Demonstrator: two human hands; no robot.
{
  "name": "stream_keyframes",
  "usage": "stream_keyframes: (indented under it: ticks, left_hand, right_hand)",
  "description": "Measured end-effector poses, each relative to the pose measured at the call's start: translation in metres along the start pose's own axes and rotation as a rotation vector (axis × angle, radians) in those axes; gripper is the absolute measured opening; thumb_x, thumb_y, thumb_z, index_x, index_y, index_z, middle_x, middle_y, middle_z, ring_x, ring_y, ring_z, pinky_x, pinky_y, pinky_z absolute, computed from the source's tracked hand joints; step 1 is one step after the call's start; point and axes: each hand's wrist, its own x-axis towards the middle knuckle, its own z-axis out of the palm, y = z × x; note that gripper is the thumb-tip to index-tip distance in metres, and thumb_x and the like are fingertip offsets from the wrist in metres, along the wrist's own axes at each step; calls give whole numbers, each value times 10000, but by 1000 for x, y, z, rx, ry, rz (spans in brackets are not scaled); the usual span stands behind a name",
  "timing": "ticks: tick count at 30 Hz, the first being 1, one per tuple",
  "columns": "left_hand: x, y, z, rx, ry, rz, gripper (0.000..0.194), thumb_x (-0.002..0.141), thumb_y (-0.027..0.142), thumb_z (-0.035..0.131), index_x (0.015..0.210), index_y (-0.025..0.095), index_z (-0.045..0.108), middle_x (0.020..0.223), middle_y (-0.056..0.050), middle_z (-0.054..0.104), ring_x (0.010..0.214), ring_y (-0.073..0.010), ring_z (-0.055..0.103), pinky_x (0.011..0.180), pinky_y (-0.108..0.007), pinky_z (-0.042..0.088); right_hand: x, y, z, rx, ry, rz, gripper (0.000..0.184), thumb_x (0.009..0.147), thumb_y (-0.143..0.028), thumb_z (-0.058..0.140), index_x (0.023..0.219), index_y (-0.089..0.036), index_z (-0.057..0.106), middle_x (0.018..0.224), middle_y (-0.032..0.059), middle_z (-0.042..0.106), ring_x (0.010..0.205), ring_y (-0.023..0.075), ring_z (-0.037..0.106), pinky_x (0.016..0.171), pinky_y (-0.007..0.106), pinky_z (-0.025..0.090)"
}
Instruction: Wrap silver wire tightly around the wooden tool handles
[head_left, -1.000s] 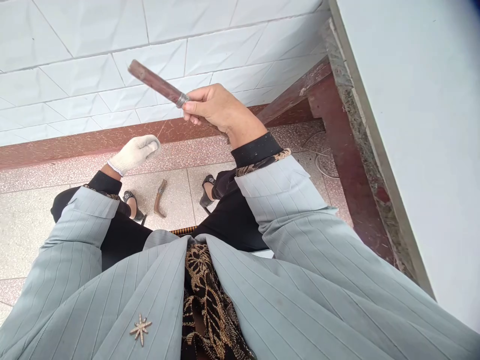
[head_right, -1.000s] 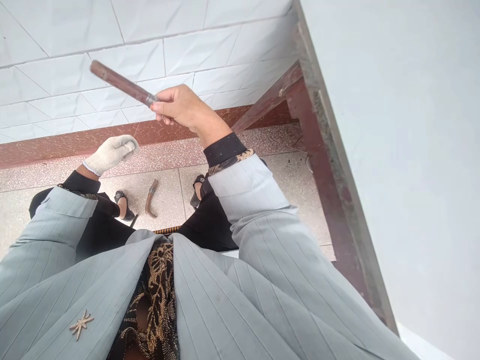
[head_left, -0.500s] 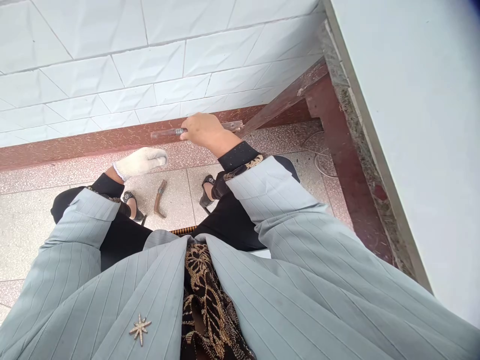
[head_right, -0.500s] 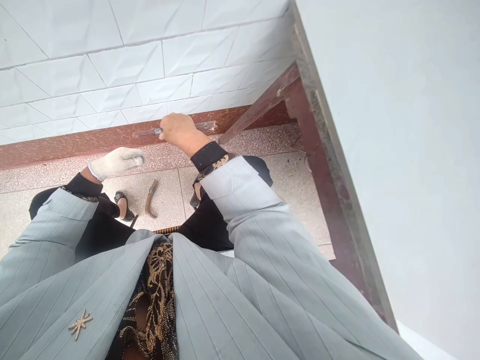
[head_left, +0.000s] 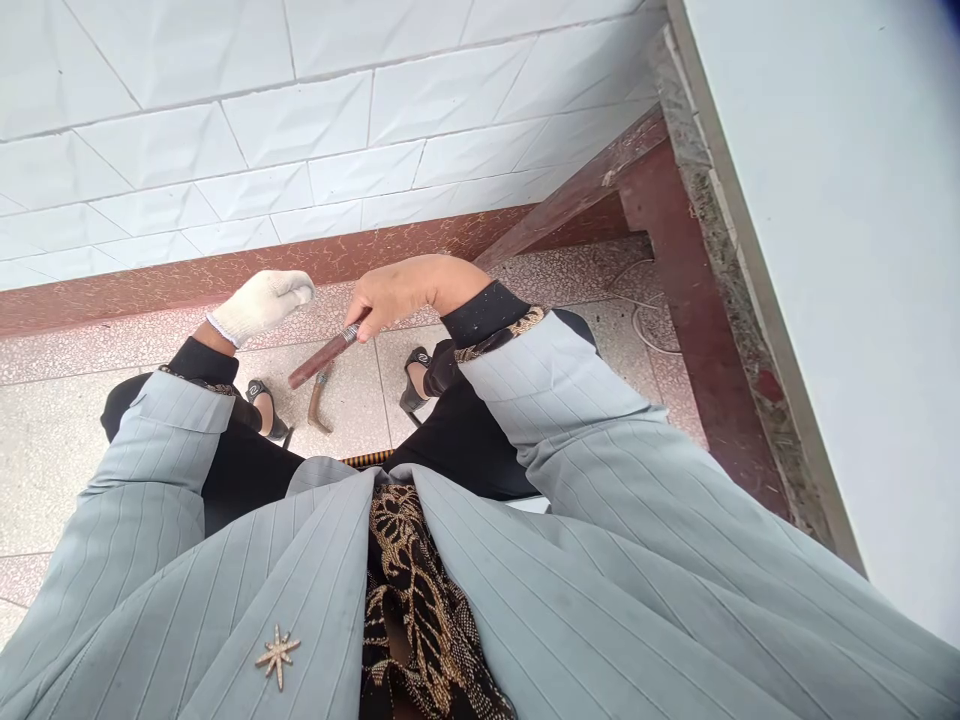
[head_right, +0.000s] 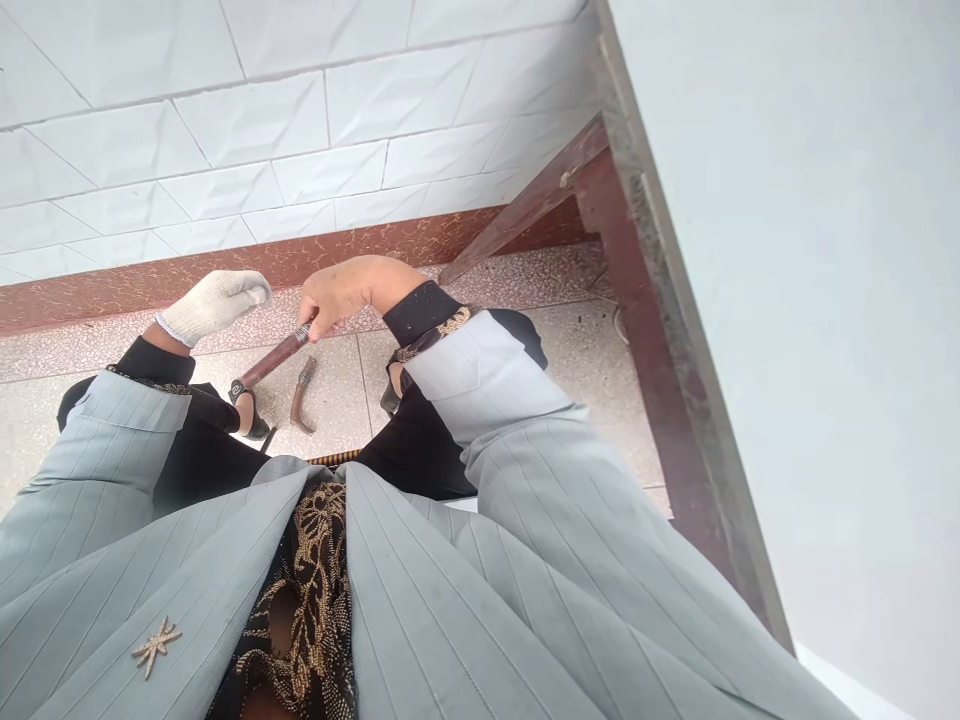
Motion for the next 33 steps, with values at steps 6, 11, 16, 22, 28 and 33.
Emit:
stream_keyframes:
  ticks: [6,11,16,22,28,33]
  left_hand:
    - [2,4,17,-348,-60,-6,255,981,366,489,955,159,637,698,3,527,611,-118,450,604,-263,379]
    - [0,14,30,-328,-218,44,269,974,406,525,913,170,638,724,5,555,638,-120,482,630,-256,417]
    - [-5,19,28,-250,-270,103,298,970,428,522,903,178,669,835,-17,660,776,-152,580,752,-277,474]
    - [-9,23,16,-163,-240,61,287,959,393,515,880,176,686,803,-7,652,751,-145,572,752,-276,452]
    - [-4,4,6,-25,-91,-25,209,920,319,549,904,175,699,820,-21,668,777,-153,580,765,-292,436]
    - [1,-12,13,-229,-62,-88,204,939,350,557,870,177,642,735,-20,578,640,-134,489,625,-287,402]
  right_hand:
    - [-17,10,-10,336,645,58,332,1008,-466,560,1113,-240,780,864,41,731,800,204,593,716,329,431]
    - [-2,20,-11,362,842,325,394,1074,-445,430,1196,-237,741,998,101,764,840,232,639,706,349,480]
    - [8,19,-5,31,712,535,280,977,-336,652,1110,-121,772,1126,198,747,1067,344,673,869,417,481]
    - [23,13,9,-311,317,596,303,920,-290,756,1151,-98,798,1086,220,764,1063,369,691,831,423,498]
    - [14,3,8,-60,-198,242,138,909,-216,709,954,-137,812,693,10,665,703,167,609,711,309,444]
    - [-13,9,-5,376,369,-82,145,918,-293,659,898,-172,736,797,4,681,704,130,550,715,284,422]
